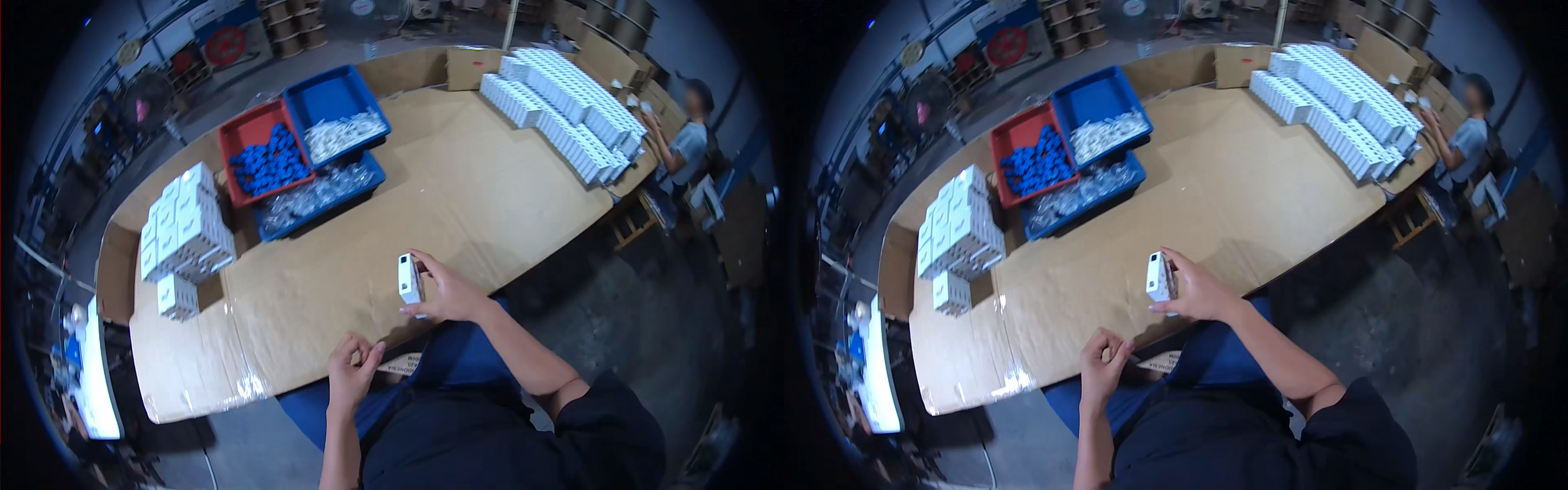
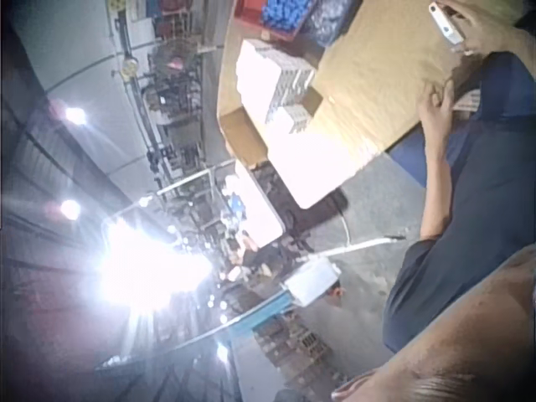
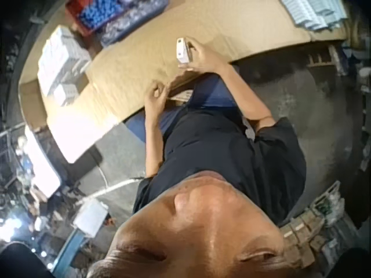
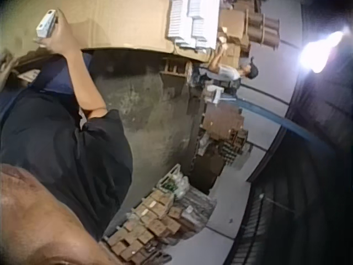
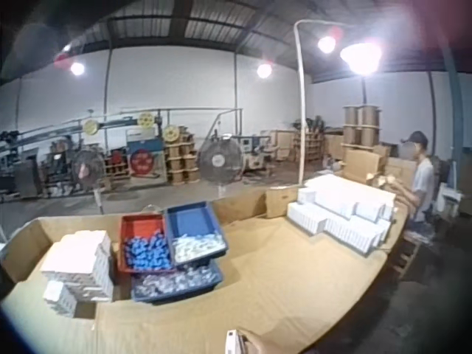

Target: Assembling small electronic or mechanical components into white cardboard boxes.

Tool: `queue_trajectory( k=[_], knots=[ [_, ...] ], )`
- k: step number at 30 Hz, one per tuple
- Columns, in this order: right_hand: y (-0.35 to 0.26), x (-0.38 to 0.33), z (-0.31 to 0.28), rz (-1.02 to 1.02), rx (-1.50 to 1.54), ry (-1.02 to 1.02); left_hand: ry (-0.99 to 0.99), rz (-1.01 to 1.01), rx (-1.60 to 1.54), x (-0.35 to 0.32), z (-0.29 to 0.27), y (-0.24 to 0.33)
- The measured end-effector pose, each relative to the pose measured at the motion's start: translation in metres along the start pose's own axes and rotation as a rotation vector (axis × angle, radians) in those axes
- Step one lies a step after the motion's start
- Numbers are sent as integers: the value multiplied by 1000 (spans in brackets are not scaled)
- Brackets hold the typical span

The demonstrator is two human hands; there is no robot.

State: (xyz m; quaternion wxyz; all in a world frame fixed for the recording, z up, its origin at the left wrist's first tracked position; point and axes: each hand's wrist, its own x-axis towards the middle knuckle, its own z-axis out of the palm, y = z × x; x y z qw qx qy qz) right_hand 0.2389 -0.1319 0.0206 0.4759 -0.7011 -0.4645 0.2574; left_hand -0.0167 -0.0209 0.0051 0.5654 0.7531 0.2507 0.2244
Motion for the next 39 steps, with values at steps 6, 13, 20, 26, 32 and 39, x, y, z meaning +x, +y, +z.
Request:
queue_trajectory(
  k=[6, 13, 20, 26, 32, 39],
  knots=[
    [105, 47, -133, 56, -341, 479, 151, -211, -52, 14, 15, 3],
    [225, 126, -335, 331, -108, 1006, 203, 55, 278, 52, 27, -19],
    [272, 186, -429, 289, -297, 1134, 330, 62, 542, 76, 54, -32],
    [279, 214, -459, 304, -638, 1182, 292, 51, 644, 83, 54, -30],
    [292, 237, -452, 344, -615, 1240, 271, 22, 678, 89, 59, -29],
    [348, 264, -449, 239, -689, 1288, 293, 12, 711, 84, 53, -30]
  ],
)
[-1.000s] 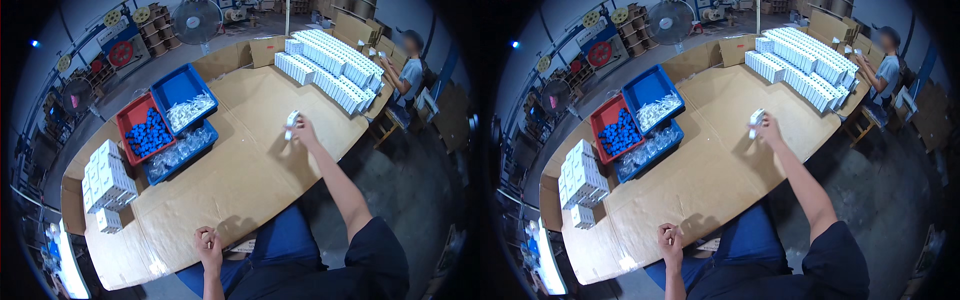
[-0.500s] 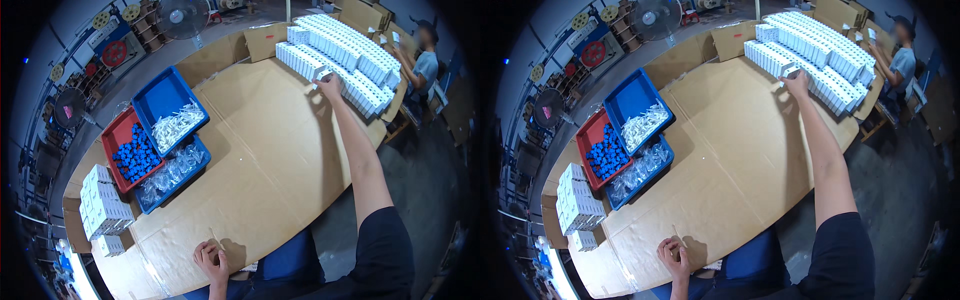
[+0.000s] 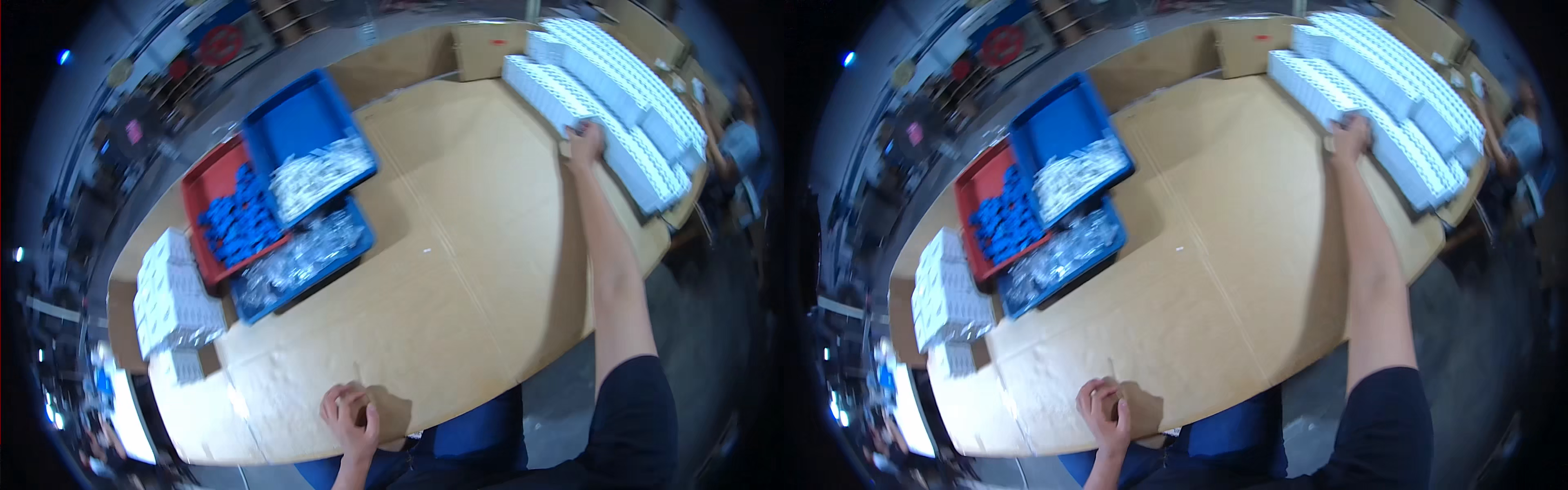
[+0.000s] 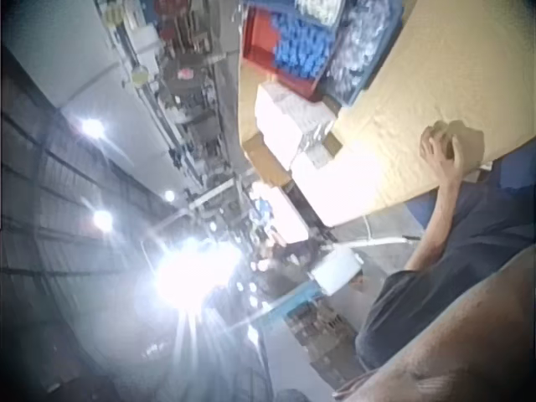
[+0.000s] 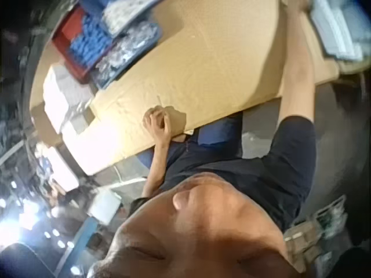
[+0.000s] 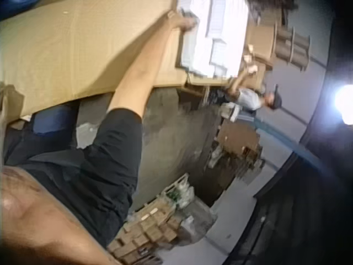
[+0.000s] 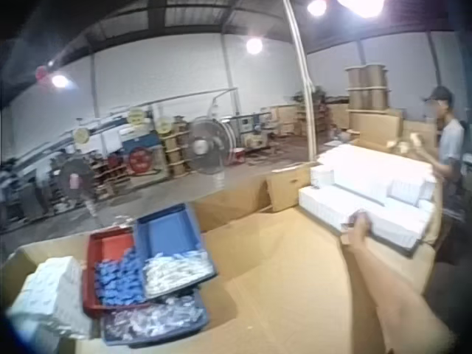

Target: Assembling small electronic or mechanical components into white cardboard boxes.

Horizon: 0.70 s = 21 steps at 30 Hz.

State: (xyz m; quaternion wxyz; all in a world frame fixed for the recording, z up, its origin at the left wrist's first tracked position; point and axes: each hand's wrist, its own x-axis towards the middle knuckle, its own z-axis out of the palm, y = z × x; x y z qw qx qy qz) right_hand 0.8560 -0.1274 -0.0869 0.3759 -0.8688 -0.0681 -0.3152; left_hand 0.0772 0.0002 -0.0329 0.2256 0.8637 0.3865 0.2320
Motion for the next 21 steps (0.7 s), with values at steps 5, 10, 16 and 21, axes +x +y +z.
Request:
queue_trajectory(
  k=[5, 10, 16, 21],
  knots=[
    [65, 24, 1, 29, -84, -183, -6, 45, -16, 11, -1, 2],
    [80, 33, -17, -215, -12, -240, 71, 23, -99, 2, -11, -5],
    [-28, -122, -103, -387, 173, -524, 77, 53, -157, -4, -16, -7],
    [-169, -250, -192, -239, 426, -867, 63, 71, -221, -10, -21, -13]
  ],
)
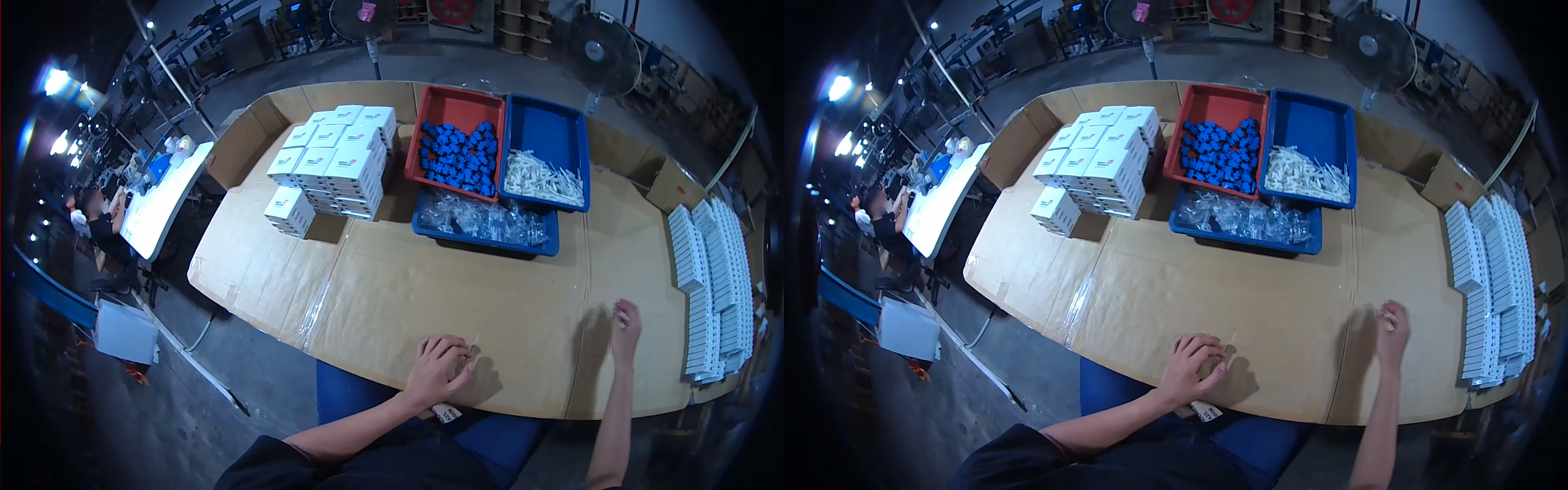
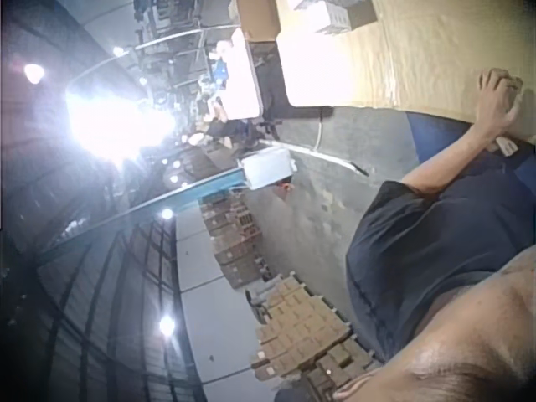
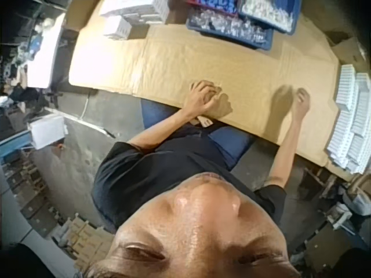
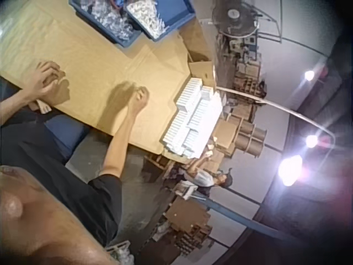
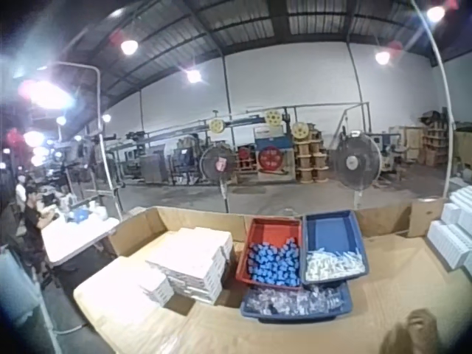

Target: Assembling small electronic or mechanical components into white cardboard boxes.

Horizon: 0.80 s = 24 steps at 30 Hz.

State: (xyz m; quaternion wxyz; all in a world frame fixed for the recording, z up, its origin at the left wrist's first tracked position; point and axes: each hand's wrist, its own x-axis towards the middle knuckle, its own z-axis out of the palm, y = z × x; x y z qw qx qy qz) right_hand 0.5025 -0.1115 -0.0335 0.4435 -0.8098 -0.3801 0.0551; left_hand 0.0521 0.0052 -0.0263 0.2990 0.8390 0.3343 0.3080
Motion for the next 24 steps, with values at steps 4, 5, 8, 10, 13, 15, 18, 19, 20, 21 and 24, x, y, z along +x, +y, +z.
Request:
queue_trajectory(
  k=[4, 5, 8, 10, 13, 15, 18, 19, 20, 21, 24],
  knots=[
    [-122, -32, 41, -89, 76, -324, 4, 30, -53, -2, -4, -3],
    [-152, -34, 49, -98, 27, -495, 12, 48, -82, -2, -4, -5],
    [-229, -35, 79, -143, -107, -822, -28, -34, -217, -10, -9, -12],
    [-269, -27, 104, -176, -203, -963, 31, 28, -241, -13, -10, -17],
    [-331, 0, 151, -389, -253, -1073, 99, 31, -373, -17, -5, -26],
    [-383, 22, 181, -532, -234, -968, 83, 33, -435, -17, -10, -26],
    [-457, 57, 240, -726, -178, -746, 68, 52, -525, -16, -12, -33],
    [-473, 80, 260, -760, -173, -714, 1, 38, -547, -15, -15, -30],
    [-487, 102, 288, -797, -157, -694, -62, 11, -560, -16, -16, -33],
    [-503, 121, 315, -786, -131, -690, -38, 13, -561, -18, -11, -38],
    [-540, 167, 389, -816, -264, -593, -20, -42, -638, -17, -12, -43]
  ],
)
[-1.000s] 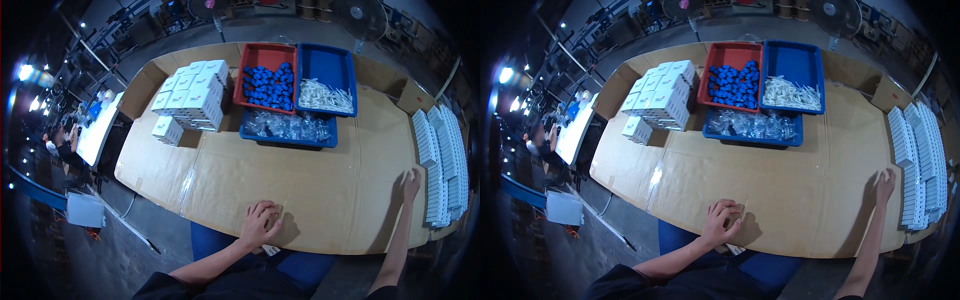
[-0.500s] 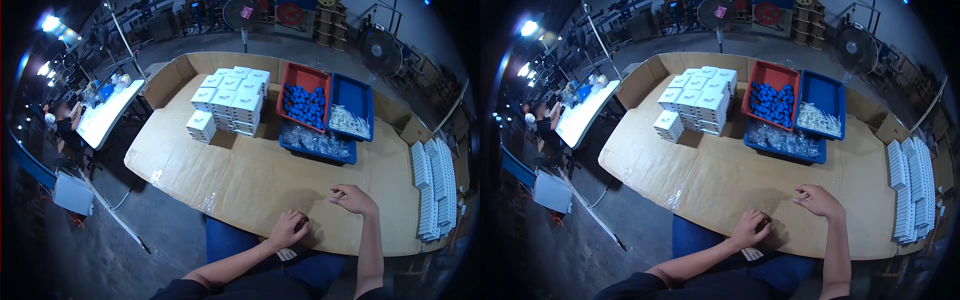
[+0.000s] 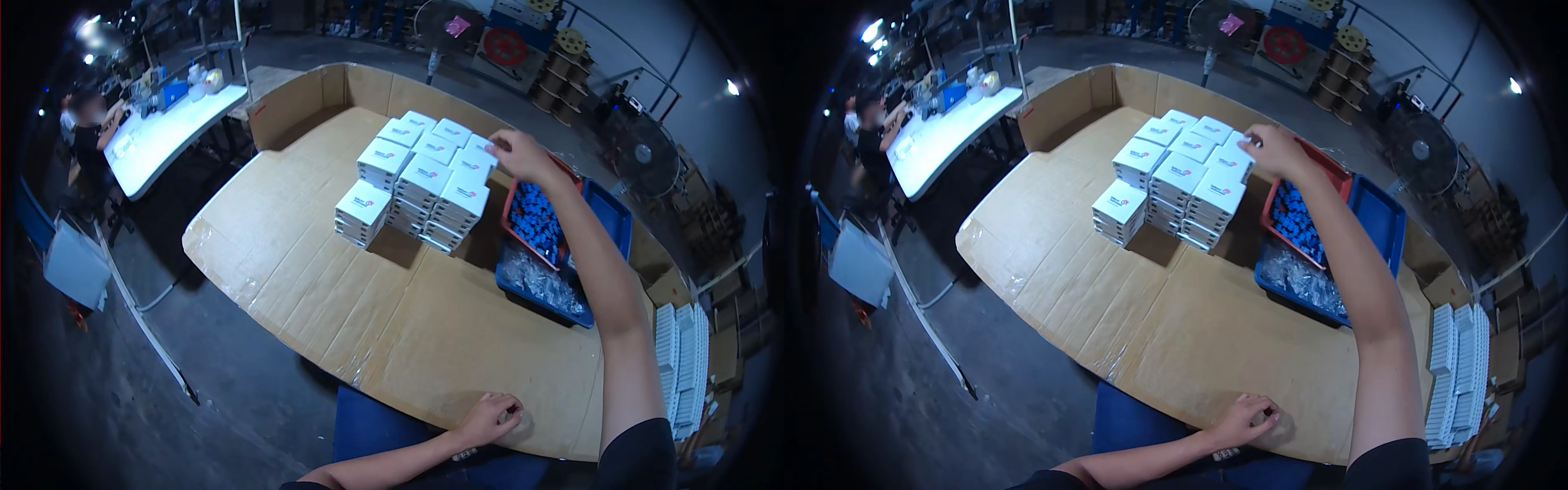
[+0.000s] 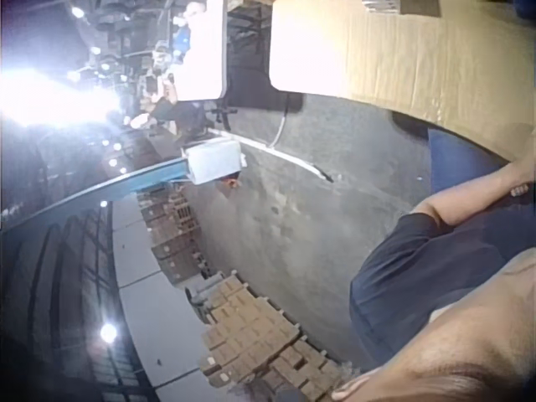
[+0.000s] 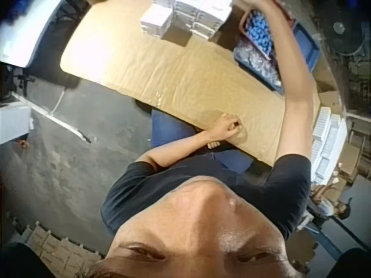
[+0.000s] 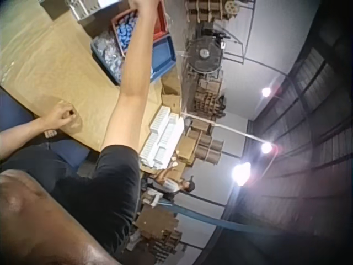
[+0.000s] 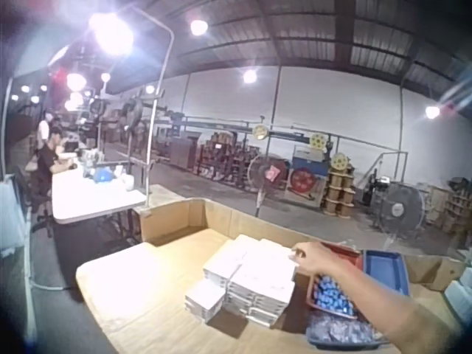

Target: Assembling small electronic or mechanical components into white cardboard boxes.

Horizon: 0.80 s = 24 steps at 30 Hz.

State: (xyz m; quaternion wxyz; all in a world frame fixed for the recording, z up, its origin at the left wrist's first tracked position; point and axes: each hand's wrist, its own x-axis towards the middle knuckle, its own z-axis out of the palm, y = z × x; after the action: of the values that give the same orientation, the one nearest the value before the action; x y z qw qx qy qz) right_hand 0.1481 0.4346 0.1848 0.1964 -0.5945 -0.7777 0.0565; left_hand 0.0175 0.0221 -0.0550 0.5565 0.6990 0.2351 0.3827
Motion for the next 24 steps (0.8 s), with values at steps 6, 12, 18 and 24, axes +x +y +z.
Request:
queue_trajectory(
  k=[6, 12, 18, 24],
  knots=[
    [55, 128, 49, 77, -215, -88, -17, -87, -217, 2, -3, -3],
    [62, 162, 72, 359, -1, -347, 33, -73, -146, 8, -4, 5],
    [80, 173, 78, 350, 140, -463, 72, -101, -116, 11, -11, 11],
    [74, 161, 66, 307, 168, -167, 25, -72, -137, 10, -2, 3]
  ],
)
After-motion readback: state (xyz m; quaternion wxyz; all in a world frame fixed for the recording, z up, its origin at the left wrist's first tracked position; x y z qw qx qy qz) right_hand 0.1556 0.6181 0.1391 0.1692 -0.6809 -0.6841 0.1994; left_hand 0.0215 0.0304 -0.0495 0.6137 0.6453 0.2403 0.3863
